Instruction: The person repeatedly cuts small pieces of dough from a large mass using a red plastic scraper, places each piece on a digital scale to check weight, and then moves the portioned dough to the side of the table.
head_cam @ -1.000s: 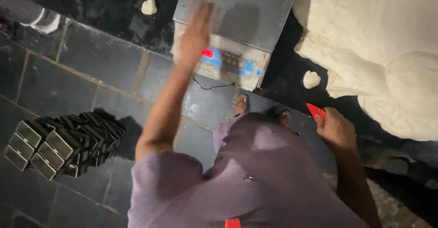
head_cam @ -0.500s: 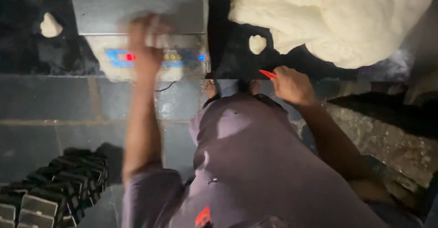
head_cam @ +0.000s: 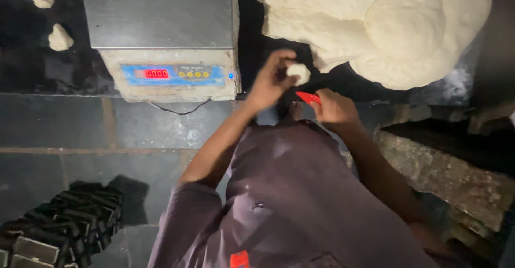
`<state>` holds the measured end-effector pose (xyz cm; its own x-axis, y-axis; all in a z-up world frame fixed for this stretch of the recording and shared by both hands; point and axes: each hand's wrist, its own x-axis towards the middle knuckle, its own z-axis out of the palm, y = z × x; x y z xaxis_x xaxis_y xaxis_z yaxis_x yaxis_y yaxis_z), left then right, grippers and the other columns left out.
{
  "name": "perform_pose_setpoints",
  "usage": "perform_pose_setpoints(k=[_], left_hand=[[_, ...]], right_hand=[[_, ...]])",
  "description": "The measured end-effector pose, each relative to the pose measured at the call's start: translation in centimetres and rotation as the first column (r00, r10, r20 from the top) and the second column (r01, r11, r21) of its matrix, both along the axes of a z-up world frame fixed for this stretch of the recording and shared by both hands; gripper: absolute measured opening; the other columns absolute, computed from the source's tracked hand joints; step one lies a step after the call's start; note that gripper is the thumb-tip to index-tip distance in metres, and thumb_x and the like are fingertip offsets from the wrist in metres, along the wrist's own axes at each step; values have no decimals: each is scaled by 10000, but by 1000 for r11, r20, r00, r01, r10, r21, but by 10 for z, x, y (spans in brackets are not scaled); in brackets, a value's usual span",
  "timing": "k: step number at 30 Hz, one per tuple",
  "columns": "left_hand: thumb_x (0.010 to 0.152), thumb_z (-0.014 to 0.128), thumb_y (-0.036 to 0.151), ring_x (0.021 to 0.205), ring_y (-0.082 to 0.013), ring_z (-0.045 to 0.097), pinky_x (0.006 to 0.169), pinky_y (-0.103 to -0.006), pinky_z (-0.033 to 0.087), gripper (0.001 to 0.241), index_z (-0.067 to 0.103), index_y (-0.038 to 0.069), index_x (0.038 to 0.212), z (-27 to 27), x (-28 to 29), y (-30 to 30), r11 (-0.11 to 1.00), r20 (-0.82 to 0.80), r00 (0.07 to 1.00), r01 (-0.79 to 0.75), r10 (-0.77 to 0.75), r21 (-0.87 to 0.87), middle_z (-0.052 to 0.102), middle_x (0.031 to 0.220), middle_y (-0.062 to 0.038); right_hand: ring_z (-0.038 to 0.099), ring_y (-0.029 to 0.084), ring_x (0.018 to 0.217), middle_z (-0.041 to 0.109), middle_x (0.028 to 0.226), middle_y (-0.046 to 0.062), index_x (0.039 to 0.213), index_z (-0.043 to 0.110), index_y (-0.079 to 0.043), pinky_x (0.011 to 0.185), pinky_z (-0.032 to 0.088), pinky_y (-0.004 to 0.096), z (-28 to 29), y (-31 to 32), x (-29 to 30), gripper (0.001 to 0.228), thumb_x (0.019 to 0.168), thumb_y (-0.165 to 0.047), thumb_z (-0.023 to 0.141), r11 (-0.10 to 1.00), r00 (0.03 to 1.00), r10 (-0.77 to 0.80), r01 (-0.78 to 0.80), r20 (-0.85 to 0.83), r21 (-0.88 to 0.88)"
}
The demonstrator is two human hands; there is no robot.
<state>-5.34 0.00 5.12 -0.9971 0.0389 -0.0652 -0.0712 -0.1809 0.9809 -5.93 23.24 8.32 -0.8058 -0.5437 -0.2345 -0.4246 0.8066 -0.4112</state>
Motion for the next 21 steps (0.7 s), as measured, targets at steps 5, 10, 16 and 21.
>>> perform_pose_setpoints(k=[5,10,16,21], left_hand=[[876,436,-228,1361,-201,587,1150,-342,540,634,528,21,1452,27,-17,-118,991,-265,955,-123,130,42,594,1427,-97],[1110,682,54,1488,-250,486,1255,-433,368,604,356,42,1618,67,-14,-228,735,-346,873,-480,343,-479,458,1658,-126],[1119,705,191,1538,-266,447,1291,-461,277,541,456,52,1579,95,32,-253,605,-323,816,-574,479,-552,494,1635,-128],[1047,709,218,1351,-263,576,1165,-402,454,520,524,35,1497,96,32,-250,658,-244,788,-609,566,-443,602,1526,-98]], right_hand=[[681,371,848,687,928,140,997,644,-67,687,530,496,-17,8,6,224,932,-281,649,991,988,132,-130,-78,26],[683,370,852,687,925,133,972,656,-82,705,538,493,8,14,10,161,957,-241,643,990,991,54,-69,-121,-122],[702,364,862,693,949,146,954,646,-42,706,556,482,31,8,-16,172,947,-213,666,987,978,80,-50,-195,155],[707,364,880,698,953,149,951,652,-55,747,562,486,29,1,-19,153,960,-207,659,988,977,70,-40,-199,152]])
